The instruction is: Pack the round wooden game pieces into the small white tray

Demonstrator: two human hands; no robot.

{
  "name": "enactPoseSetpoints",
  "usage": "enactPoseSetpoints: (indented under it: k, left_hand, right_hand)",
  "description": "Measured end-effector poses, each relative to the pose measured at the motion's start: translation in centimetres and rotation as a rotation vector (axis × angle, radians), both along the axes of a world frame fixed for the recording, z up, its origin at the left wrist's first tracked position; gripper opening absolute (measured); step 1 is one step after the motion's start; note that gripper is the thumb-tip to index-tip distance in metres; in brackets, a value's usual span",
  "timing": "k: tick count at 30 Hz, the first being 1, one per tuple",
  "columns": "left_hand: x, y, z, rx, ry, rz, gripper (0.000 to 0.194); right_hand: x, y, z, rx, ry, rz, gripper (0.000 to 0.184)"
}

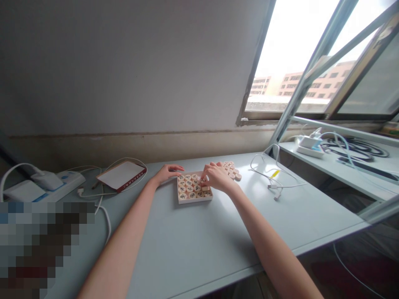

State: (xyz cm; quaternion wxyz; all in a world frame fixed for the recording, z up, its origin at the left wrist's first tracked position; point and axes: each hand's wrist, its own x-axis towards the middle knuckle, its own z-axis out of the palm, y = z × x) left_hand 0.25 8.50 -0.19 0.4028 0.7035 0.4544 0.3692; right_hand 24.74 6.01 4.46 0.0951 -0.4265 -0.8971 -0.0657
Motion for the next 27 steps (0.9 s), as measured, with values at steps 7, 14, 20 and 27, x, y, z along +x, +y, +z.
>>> enactPoseSetpoints:
  k: [7,14,20,27]
  left_hand:
    - [0.1,0.0,0.0,-0.008,0.009,-0.006,0.030]
    - [0.1,0.0,0.1,-0.002,0.004,0.004,0.031]
    - [0.2,-0.1,0.0,0.010,0.004,0.001,0.029]
    - [0.2,-0.1,0.0,0.017,0.006,0.003,0.029]
  right_hand:
    - [2.2,1.9,-0.5,0.060,0.207,-0.183,0.023]
    - [3.7,3.5,-3.4,0.097,0.175,-0.225,0.020]
    - [3.5,3.1,-2.3,0.047,0.234,-0.200,0.014]
    - [1.9,1.1,0.6,-0.547,0.212,0.320,0.031]
